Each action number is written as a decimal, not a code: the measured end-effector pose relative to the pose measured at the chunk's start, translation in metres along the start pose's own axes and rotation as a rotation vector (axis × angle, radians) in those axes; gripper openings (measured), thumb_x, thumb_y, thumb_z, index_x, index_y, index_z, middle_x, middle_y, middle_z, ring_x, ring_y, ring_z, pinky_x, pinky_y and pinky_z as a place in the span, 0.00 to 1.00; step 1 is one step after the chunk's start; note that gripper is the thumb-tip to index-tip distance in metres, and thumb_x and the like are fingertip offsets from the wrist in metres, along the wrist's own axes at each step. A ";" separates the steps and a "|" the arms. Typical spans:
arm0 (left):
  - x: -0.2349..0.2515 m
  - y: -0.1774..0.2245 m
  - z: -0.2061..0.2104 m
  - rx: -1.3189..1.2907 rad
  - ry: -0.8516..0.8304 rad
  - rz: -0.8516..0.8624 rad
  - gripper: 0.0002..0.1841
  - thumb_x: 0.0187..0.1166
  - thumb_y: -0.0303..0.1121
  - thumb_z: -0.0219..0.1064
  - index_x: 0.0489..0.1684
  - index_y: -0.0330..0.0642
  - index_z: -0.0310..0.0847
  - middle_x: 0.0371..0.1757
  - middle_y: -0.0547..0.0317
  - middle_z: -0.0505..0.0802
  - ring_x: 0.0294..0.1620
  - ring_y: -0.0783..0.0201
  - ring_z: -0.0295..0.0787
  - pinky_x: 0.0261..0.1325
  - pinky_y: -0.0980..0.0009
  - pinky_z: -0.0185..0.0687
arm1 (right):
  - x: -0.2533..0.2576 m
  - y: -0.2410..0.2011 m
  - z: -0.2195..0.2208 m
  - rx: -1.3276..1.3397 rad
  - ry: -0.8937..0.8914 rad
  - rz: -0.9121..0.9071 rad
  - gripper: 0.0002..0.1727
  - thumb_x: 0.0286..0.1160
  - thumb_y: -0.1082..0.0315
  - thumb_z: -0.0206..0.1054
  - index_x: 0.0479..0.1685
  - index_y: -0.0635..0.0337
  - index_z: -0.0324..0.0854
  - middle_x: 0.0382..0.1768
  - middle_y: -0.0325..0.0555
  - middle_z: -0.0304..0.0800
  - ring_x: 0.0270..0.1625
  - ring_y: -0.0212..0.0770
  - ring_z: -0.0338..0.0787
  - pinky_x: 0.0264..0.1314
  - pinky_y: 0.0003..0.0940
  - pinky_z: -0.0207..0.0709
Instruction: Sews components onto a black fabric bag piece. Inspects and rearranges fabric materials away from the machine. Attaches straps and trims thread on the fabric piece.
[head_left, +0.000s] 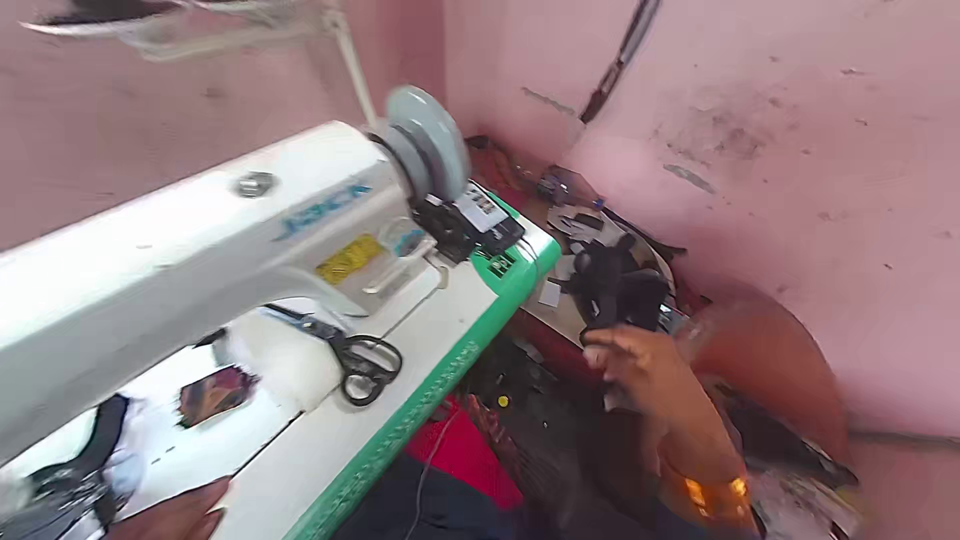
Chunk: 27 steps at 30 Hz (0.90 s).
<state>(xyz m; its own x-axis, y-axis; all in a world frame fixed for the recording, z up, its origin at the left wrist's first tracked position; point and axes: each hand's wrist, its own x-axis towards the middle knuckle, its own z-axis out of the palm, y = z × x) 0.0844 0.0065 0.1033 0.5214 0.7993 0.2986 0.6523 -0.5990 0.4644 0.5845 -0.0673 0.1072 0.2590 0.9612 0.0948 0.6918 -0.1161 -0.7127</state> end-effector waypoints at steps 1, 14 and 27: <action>-0.006 0.000 0.000 -0.001 0.035 0.005 0.13 0.86 0.28 0.64 0.51 0.24 0.89 0.49 0.31 0.95 0.54 0.44 0.95 0.65 0.56 0.86 | 0.001 -0.020 0.007 0.118 -0.108 -0.190 0.19 0.80 0.58 0.67 0.56 0.64 0.91 0.41 0.46 0.96 0.37 0.33 0.94 0.42 0.33 0.90; -0.229 -0.181 -0.081 0.333 0.226 -0.944 0.44 0.71 0.65 0.66 0.88 0.51 0.70 0.91 0.34 0.63 0.93 0.26 0.44 0.81 0.16 0.32 | 0.119 -0.282 0.266 -0.505 -0.513 -0.392 0.26 0.90 0.68 0.49 0.81 0.72 0.70 0.82 0.67 0.71 0.89 0.61 0.65 0.90 0.53 0.54; -0.249 -0.126 -0.049 0.303 0.403 -1.135 0.41 0.74 0.69 0.57 0.88 0.62 0.70 0.94 0.52 0.63 0.97 0.40 0.43 0.86 0.24 0.22 | -0.001 -0.266 0.365 0.049 -0.073 -1.116 0.14 0.65 0.74 0.67 0.47 0.68 0.93 0.38 0.55 0.92 0.42 0.49 0.94 0.47 0.37 0.90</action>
<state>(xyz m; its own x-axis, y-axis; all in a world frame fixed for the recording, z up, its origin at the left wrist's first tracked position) -0.1540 -0.1147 0.0115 -0.5918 0.7980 0.1134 0.7528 0.4969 0.4317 0.1538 0.0538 0.0426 -0.5316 0.5336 0.6578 0.4843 0.8286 -0.2807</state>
